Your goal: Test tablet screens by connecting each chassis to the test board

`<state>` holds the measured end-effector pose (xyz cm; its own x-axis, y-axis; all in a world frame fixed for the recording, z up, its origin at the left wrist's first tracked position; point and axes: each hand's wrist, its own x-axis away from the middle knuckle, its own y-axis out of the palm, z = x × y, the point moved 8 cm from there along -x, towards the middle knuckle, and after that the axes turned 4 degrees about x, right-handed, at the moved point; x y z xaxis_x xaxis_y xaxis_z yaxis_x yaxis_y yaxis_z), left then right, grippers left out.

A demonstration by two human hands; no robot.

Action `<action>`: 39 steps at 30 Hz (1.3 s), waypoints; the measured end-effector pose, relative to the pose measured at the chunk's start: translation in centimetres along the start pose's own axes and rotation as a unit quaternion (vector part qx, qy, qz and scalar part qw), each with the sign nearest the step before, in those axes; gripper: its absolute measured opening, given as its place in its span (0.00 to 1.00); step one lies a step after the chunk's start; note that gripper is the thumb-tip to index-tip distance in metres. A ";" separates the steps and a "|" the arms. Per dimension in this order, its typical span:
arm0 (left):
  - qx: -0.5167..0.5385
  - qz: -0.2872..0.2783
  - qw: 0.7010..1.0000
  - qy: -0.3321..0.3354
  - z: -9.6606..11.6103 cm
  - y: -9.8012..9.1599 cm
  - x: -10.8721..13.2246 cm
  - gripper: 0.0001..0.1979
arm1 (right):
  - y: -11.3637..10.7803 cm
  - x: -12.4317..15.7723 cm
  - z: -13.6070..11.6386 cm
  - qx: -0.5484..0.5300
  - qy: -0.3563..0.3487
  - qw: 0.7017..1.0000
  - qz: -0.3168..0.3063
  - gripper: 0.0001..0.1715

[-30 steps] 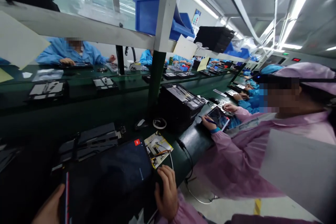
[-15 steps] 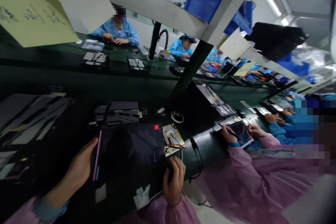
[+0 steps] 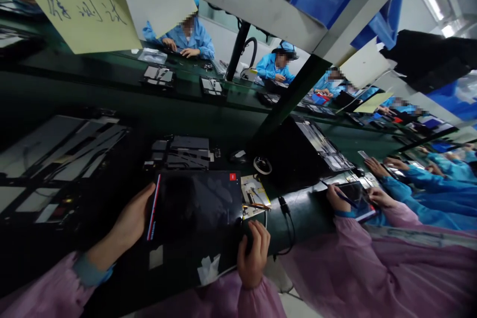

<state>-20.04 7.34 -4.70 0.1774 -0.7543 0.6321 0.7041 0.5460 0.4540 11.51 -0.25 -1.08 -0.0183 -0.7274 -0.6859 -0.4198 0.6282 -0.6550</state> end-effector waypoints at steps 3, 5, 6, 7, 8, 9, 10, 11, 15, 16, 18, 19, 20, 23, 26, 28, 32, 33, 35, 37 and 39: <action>-0.002 0.001 1.000 0.003 0.0 0.1 0.1 0.14 | 0.2 0.0 -0.1 -0.005 -0.013 1.000 -0.013 0.18; -0.006 0.001 1.000 -0.005 0.0 0.1 0.1 0.15 | 0.3 0.0 -0.1 -0.010 -0.017 1.000 -0.020 0.18; -0.005 0.000 1.000 -0.008 -0.1 0.1 0.1 0.15 | 0.3 -0.1 -0.2 -0.011 -0.016 1.000 -0.021 0.18; -0.001 0.002 1.000 -0.011 -0.1 0.1 0.1 0.14 | 0.2 -0.1 -0.2 -0.011 -0.016 1.000 -0.021 0.19; 0.003 0.004 1.000 -0.012 -0.1 0.1 0.1 0.14 | 0.2 -0.2 -0.3 -0.009 -0.015 1.000 -0.020 0.19; 0.008 0.005 1.000 -0.014 -0.1 0.1 0.1 0.14 | 0.1 -0.3 -0.4 -0.008 -0.014 1.000 -0.018 0.19; 0.013 0.005 1.000 -0.015 -0.1 0.1 0.1 0.14 | 0.1 -0.4 -0.5 -0.007 -0.015 1.000 -0.017 0.19; 0.017 0.004 1.000 -0.013 -0.1 0.1 0.1 0.15 | 0.1 -0.5 -0.6 -0.006 -0.015 1.000 -0.017 0.20; 0.012 0.014 1.000 -0.011 0.0 0.1 0.3 0.17 | 0.2 -0.6 -0.7 -0.011 -0.013 1.000 -0.019 0.20; 0.006 0.018 1.000 -0.012 0.0 0.1 0.3 0.17 | 0.1 -0.5 -0.7 -0.013 -0.013 1.000 -0.020 0.20; -0.005 0.019 1.000 -0.016 -0.1 0.1 0.3 0.18 | 0.2 -0.5 -0.8 -0.014 -0.017 0.999 -0.034 0.21; -0.008 0.017 1.000 -0.016 -0.1 0.1 0.3 0.18 | 0.3 -0.4 -0.9 -0.010 -0.025 0.998 -0.049 0.22; -0.009 0.015 1.000 -0.014 -0.1 0.1 0.2 0.17 | 0.4 -0.4 -1.1 -0.003 -0.036 0.997 -0.068 0.22; -0.003 0.017 1.000 -0.003 0.0 0.0 0.2 0.16 | 0.5 -0.5 -1.6 0.021 -0.059 0.991 -0.117 0.23; 0.008 0.015 1.000 0.002 0.2 0.2 0.4 0.15 | -0.2 -1.0 -1.7 0.011 -0.041 0.994 -0.105 0.24; 0.013 0.022 1.000 0.002 0.4 0.3 0.6 0.15 | -0.5 -1.4 -1.8 -0.001 -0.027 0.996 -0.085 0.24; 0.033 0.022 0.999 -0.007 0.4 0.7 0.8 0.15 | 0.1 -1.8 -2.6 -0.031 -0.027 0.995 -0.094 0.24; 0.041 0.019 0.999 -0.008 0.4 0.8 0.8 0.15 | 0.4 -1.9 -3.0 -0.039 -0.034 0.993 -0.103 0.24; 0.052 0.014 0.999 -0.006 0.4 0.7 0.6 0.15 | 0.8 -2.0 -4.0 -0.053 -0.058 0.988 -0.131 0.23; 0.058 0.007 0.998 -0.001 0.4 0.6 0.3 0.14 | 1.0 -1.9 -5.1 -0.063 -0.087 0.982 -0.154 0.22; 0.061 -0.005 0.998 0.003 0.3 0.5 0.1 0.15 | 1.1 -1.9 -6.0 -0.070 -0.108 0.978 -0.166 0.21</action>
<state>-19.90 7.68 -4.20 0.1756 -0.7621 0.6232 0.6172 0.5784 0.5334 5.63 0.16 1.37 0.3255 -0.8005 -0.5033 -0.4908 0.3119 -0.8135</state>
